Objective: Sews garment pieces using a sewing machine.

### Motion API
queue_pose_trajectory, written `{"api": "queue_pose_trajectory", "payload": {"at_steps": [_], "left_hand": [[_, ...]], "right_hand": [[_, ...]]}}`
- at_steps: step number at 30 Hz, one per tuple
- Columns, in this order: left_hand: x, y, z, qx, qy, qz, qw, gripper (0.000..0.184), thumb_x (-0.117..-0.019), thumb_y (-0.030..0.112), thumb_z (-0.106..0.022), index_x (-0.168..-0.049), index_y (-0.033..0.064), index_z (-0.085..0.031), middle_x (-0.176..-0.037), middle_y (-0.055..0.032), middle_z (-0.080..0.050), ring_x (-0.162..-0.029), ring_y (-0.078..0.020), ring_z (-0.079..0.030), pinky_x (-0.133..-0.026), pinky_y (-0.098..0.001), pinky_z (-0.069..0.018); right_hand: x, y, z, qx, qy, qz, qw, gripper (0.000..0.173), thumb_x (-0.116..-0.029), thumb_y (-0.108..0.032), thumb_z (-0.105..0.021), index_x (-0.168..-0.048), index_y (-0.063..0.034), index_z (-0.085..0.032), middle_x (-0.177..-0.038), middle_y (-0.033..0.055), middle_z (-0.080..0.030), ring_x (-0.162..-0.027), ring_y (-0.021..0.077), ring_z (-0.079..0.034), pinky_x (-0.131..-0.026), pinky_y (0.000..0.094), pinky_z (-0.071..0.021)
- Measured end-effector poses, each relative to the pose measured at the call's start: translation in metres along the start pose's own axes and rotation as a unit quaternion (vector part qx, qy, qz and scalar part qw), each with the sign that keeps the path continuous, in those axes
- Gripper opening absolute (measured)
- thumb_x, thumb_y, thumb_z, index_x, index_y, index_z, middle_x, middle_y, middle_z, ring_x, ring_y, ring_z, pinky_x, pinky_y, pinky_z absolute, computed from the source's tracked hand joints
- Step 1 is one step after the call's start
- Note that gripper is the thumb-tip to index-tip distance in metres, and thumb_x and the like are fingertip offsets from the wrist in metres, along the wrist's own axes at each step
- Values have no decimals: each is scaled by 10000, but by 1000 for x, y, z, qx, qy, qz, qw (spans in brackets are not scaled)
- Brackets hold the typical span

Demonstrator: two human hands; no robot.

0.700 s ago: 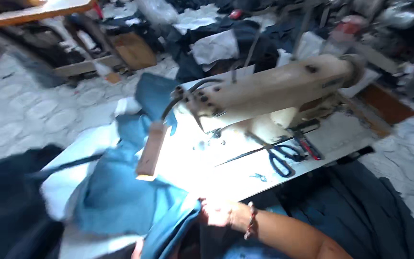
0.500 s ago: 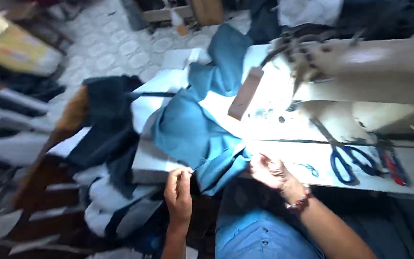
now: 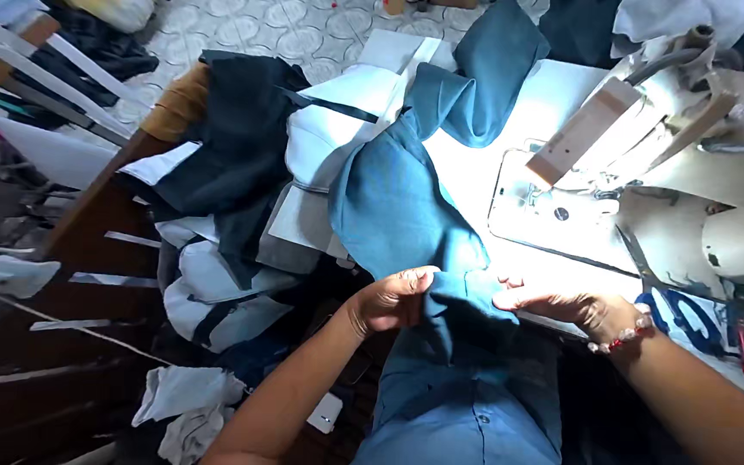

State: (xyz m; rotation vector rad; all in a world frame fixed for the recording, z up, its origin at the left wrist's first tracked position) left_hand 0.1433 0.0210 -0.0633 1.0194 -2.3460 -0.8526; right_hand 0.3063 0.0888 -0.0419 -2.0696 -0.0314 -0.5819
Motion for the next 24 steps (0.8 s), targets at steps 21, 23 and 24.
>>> {"api": "queue_pose_trajectory", "payload": {"at_steps": [21, 23, 24], "left_hand": [[-45, 24, 9, -894, 64, -243, 370, 247, -923, -15, -582, -1116, -41, -733, -1026, -179, -740, -963, -327, -715, -857, -461, -548], [-49, 21, 12, -878, 82, -216, 418, 233, -900, -2, -622, -1100, -25, -739, -1036, -176, -724, -923, -340, -708, -709, -453, -568], [-51, 20, 10, -876, 101, -184, 435, 255, -878, 9, -653, -1117, -25, -737, -1070, -182, -718, -938, -362, -700, -691, -476, -567]], "right_hand": [[-31, -1, 34, 780, 364, 322, 393, 245, -926, -3, -554, -1052, -25, -764, -1159, 142, -726, -1141, 343, -660, -917, 457, -506], [-24, -1, 41, 788, 386, 254, 407, 268, -921, 39, -587, -1135, -13, -742, -1213, 166, -697, -1144, 374, -653, -916, 524, -516], [-20, -4, 45, 779, 393, 220, 435, 300, -913, 69, -604, -1178, 0, -727, -1238, 197, -684, -1217, 440, -608, -969, 623, -472]]}}
Point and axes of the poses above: each hand's wrist, its own x-axis away from the middle knuckle, its own z-axis out of the back of the hand, y = z × x, the point moved 6 cm from there along -x, towards the middle knuckle
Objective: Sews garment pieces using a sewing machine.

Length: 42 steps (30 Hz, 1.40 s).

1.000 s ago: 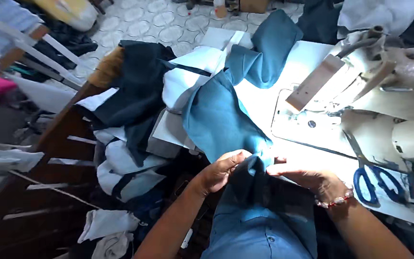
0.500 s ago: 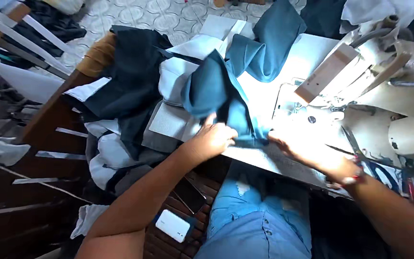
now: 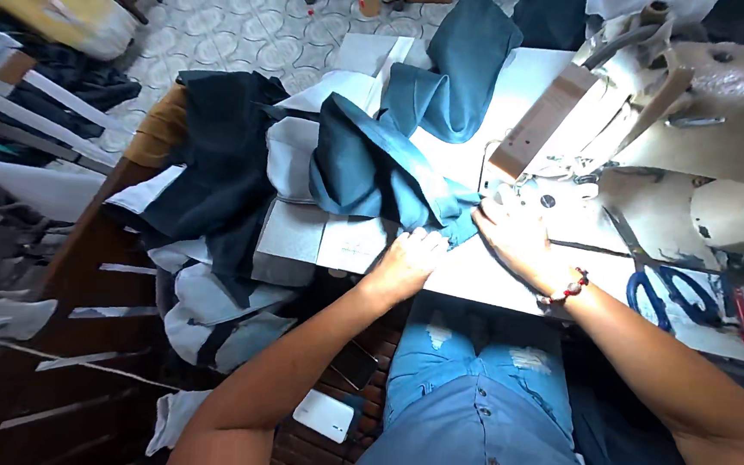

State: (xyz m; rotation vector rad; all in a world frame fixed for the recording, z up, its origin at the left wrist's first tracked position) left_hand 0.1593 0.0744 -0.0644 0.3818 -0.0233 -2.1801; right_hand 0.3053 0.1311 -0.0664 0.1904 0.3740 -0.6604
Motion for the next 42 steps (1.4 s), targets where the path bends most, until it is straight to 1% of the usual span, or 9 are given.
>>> {"api": "queue_pose_trajectory", "payload": {"at_steps": [4, 6, 13, 19, 23, 28, 33, 35, 42], "left_hand": [[-8, 9, 1, 24, -55, 107, 992, 363, -933, 169, -558, -1177, -43, -723, -1332, -181, -666, -1124, -400, -660, -764, -546, -535], [-10, 8, 1, 25, -26, 128, 991, 359, -941, 192, -518, -1103, -25, -753, -1292, -154, -698, -1074, -392, -681, -737, -541, -540], [-25, 5, 5, 39, -34, 229, 972, 218, -960, 62, -594, -1088, -8, -755, -1192, -161, -713, -1038, -395, -682, -757, -547, -561], [-24, 3, 3, 43, 12, 246, 968, 132, -939, 62, -641, -984, -13, -739, -1021, -196, -680, -975, -403, -666, -723, -539, -553], [-21, 2, 3, 34, 17, 272, 961, 247, -963, 92, -627, -1159, -25, -722, -1108, -218, -691, -1040, -416, -670, -778, -563, -556], [-21, 4, -3, -11, 46, 246, 968, 223, -986, 145, -639, -1114, 2, -754, -1017, -201, -695, -932, -399, -678, -700, -518, -555], [-21, 3, -4, -17, 54, 244, 968, 199, -964, 120, -657, -1091, 7, -759, -990, -199, -694, -884, -392, -691, -682, -514, -566], [-19, 3, -3, -2, 49, 240, 970, 231, -921, 44, -655, -1126, 0, -751, -1002, -202, -692, -896, -394, -687, -690, -518, -563], [-1, 13, -7, 12, 109, 100, 989, 203, -916, 106, -693, -1085, 57, -795, -928, -143, -721, -876, -324, -696, -699, -456, -546]], "right_hand": [[3, -3, 3, -56, 23, -33, 998, 284, -923, 0, -575, -1155, -46, -733, -1099, 183, -704, -1132, 447, -633, -853, 611, -493], [9, -12, 3, -96, 58, -16, 994, 260, -949, -72, -566, -1123, -101, -757, -998, 145, -711, -1034, 413, -650, -819, 573, -489], [24, -20, -2, -102, 75, -31, 991, 247, -949, -96, -570, -1089, -104, -774, -1103, 126, -734, -1069, 364, -652, -824, 535, -464], [23, -21, -1, -108, 79, -44, 990, 371, -945, -79, -570, -1253, -197, -739, -1069, 147, -731, -1066, 388, -652, -803, 553, -445], [24, -22, -2, -99, 69, -31, 992, 279, -924, -77, -593, -1124, -153, -772, -1071, 145, -731, -1081, 393, -654, -829, 561, -465], [24, -22, -1, -109, 57, -36, 992, 268, -940, -95, -581, -1111, -146, -781, -1168, 163, -733, -1166, 417, -644, -895, 594, -463], [21, -21, 1, -121, 74, -26, 990, 302, -929, -93, -571, -1149, -156, -768, -1025, 136, -731, -1043, 391, -661, -811, 567, -454], [22, -22, 0, -123, 68, -23, 990, 277, -926, -94, -583, -1112, -153, -780, -1038, 142, -730, -1062, 393, -662, -855, 584, -470], [19, -14, 2, -128, 22, -23, 991, 246, -914, -115, -597, -1081, -142, -776, -1109, 110, -742, -1155, 415, -637, -852, 616, -464]]}}
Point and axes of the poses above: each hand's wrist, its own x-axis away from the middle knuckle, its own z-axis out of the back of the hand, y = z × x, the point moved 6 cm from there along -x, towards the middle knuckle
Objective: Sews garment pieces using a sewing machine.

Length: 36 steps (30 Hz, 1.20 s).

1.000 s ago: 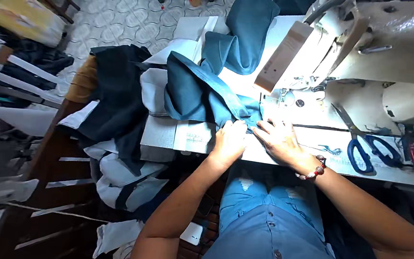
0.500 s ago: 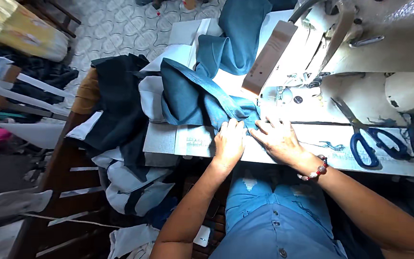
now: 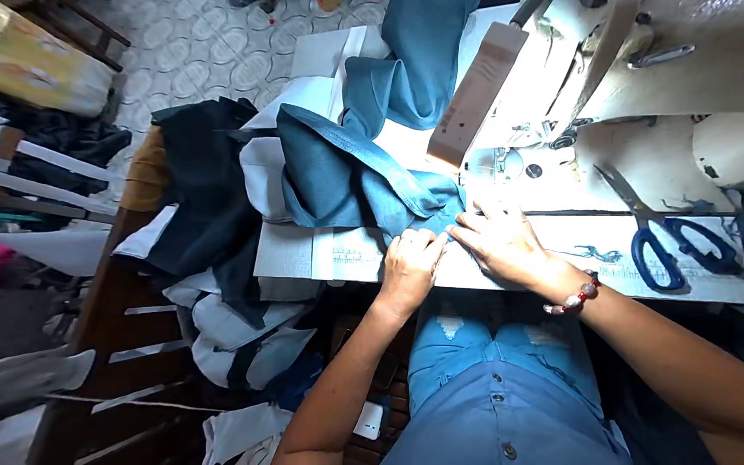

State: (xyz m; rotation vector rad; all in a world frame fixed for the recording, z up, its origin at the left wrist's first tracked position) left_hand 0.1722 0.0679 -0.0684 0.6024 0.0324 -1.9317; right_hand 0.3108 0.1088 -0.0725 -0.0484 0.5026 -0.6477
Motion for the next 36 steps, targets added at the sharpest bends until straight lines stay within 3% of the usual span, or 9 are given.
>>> {"api": "queue_pose_trajectory", "payload": {"at_steps": [3, 5, 9, 14, 18, 26, 29, 32, 36], "left_hand": [[2, 1, 1, -10, 16, 2, 1000, 234, -859, 18, -713, -1067, 74, -805, -816, -127, -666, -768, -304, -655, -636, -423, -506], [2, -1, 1, 3, 14, 10, 1000, 254, -848, 1, -707, -1073, 69, -803, -798, -131, -647, -736, -306, -639, -631, -425, -501], [2, -9, 1, 55, -13, 34, 998, 232, -942, 183, -658, -1091, 82, -804, -865, -124, -674, -809, -296, -649, -703, -426, -533], [3, -13, 2, 94, 1, 71, 993, 190, -940, 121, -667, -1058, 63, -804, -886, -120, -712, -866, -289, -678, -786, -422, -554], [2, -14, 3, 108, 17, 127, 986, 226, -960, 86, -616, -1122, 17, -759, -992, -135, -754, -930, -292, -707, -842, -434, -559], [-6, -13, 0, 56, 21, 199, 978, 209, -882, 42, -663, -1086, 1, -683, -745, -114, -661, -699, -299, -666, -650, -457, -541], [-10, -13, 0, 51, -18, 210, 976, 259, -906, 54, -651, -1159, -2, -662, -764, -135, -663, -711, -327, -669, -648, -495, -538], [-14, -14, 1, 69, -48, 209, 974, 265, -919, 44, -652, -1179, -8, -645, -852, -158, -671, -771, -343, -675, -681, -518, -544], [-12, -11, 1, 42, -22, 129, 990, 124, -918, 46, -654, -1003, -5, -729, -949, -171, -682, -856, -333, -702, -715, -475, -585]], "right_hand": [[-3, 9, 7, -2, -8, 9, 1000, 222, -906, -68, -622, -1067, -83, -774, -1175, 146, -732, -1197, 457, -619, -902, 663, -449], [-5, 14, 12, 2, -7, 33, 999, 220, -911, -57, -606, -1042, -83, -781, -1125, 149, -725, -1143, 455, -622, -873, 647, -438], [-8, 20, 17, -26, -12, 38, 999, 209, -925, -136, -611, -1009, -134, -802, -1047, 130, -707, -1054, 420, -612, -861, 627, -407], [-12, 36, 6, -149, -19, -5, 989, 265, -965, -244, -563, -974, -151, -811, -912, 95, -662, -905, 326, -580, -881, 566, -362], [-4, 23, 12, -148, 29, -39, 988, 250, -988, -220, -573, -865, -91, -748, -889, 120, -624, -933, 346, -559, -848, 550, -371], [-20, 18, 2, -81, 10, -110, 991, 208, -979, -245, -609, -888, -85, -707, -842, 115, -618, -919, 367, -576, -874, 566, -374], [-23, 10, 0, -42, 63, -62, 995, 142, -940, -154, -620, -876, -76, -720, -896, 139, -642, -910, 368, -631, -797, 561, -426], [-21, 4, -2, -50, 78, 9, 996, 158, -897, -121, -614, -878, -115, -770, -1025, 137, -714, -984, 379, -636, -827, 567, -427], [-19, 2, -4, -48, 63, 37, 996, 182, -902, -187, -612, -890, -120, -781, -1089, 124, -730, -1075, 395, -628, -872, 574, -434]]}}
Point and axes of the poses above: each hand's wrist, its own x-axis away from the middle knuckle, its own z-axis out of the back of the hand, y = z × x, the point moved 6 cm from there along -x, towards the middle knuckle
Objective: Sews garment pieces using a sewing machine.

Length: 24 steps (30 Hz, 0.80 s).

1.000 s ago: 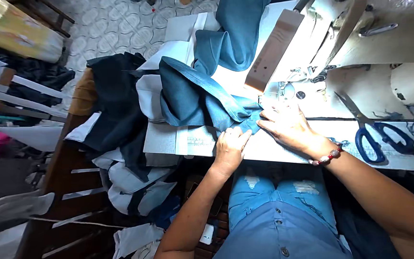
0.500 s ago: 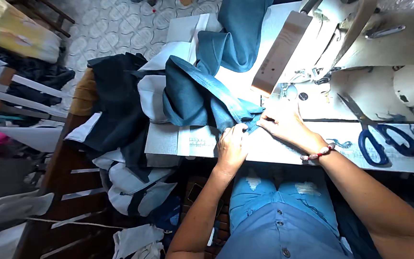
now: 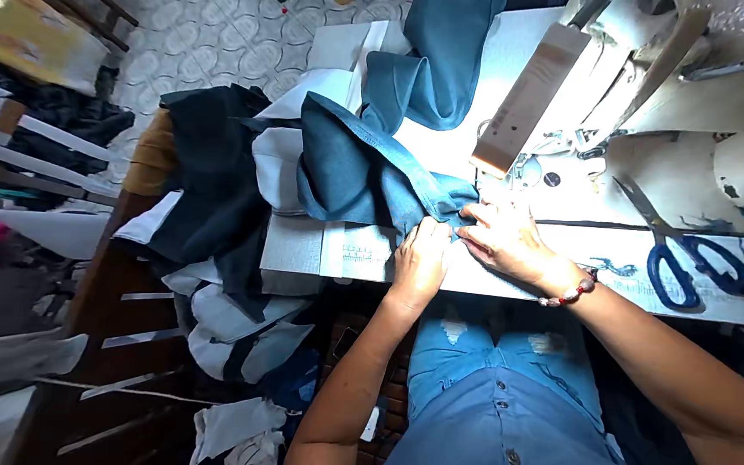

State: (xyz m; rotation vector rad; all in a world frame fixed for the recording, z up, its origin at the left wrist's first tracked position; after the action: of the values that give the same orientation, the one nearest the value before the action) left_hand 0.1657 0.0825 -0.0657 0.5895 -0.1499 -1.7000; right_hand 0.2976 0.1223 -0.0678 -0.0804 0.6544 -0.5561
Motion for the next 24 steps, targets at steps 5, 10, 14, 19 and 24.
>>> {"api": "queue_pose_trajectory", "payload": {"at_steps": [5, 10, 14, 19, 24], "left_hand": [[5, 7, -1, -82, 41, -148, 985, 161, -920, 119, -674, -982, 10, -775, -1085, -162, -741, -1043, -345, -703, -832, -465, -570], [4, 7, -7, -65, 8, -146, 987, 112, -903, 40, -642, -912, -29, -730, -1190, -204, -727, -1165, -379, -685, -891, -496, -578], [10, 2, -3, -52, 28, -68, 996, 136, -930, 73, -652, -946, -17, -753, -1235, -179, -716, -1162, -376, -675, -901, -515, -548], [22, -1, 3, -39, 70, -66, 995, 128, -869, 46, -721, -967, 25, -800, -896, -158, -688, -916, -352, -668, -783, -438, -557], [20, -3, 2, -27, 47, -30, 998, 210, -909, 78, -703, -1095, 60, -798, -784, -138, -636, -763, -309, -645, -692, -411, -540]], "right_hand": [[-2, 8, -4, -31, -11, -19, 999, 226, -956, -195, -558, -865, -91, -737, -1008, 104, -703, -1039, 353, -622, -894, 548, -417], [1, 18, 2, -24, -30, 14, 999, 268, -980, -278, -555, -938, -129, -774, -1144, 110, -730, -1211, 414, -606, -962, 622, -419], [2, 21, 9, 1, -32, 21, 999, 177, -901, -114, -614, -929, -119, -789, -1237, 142, -711, -1276, 441, -567, -1015, 676, -356], [-3, 20, 2, -7, -27, 16, 999, 188, -936, -190, -596, -884, -138, -769, -1224, 119, -728, -1255, 435, -596, -980, 652, -407], [-5, 25, 0, -26, -38, -10, 999, 245, -982, -270, -569, -900, -129, -752, -1212, 111, -716, -1263, 430, -572, -1000, 662, -366]]}}
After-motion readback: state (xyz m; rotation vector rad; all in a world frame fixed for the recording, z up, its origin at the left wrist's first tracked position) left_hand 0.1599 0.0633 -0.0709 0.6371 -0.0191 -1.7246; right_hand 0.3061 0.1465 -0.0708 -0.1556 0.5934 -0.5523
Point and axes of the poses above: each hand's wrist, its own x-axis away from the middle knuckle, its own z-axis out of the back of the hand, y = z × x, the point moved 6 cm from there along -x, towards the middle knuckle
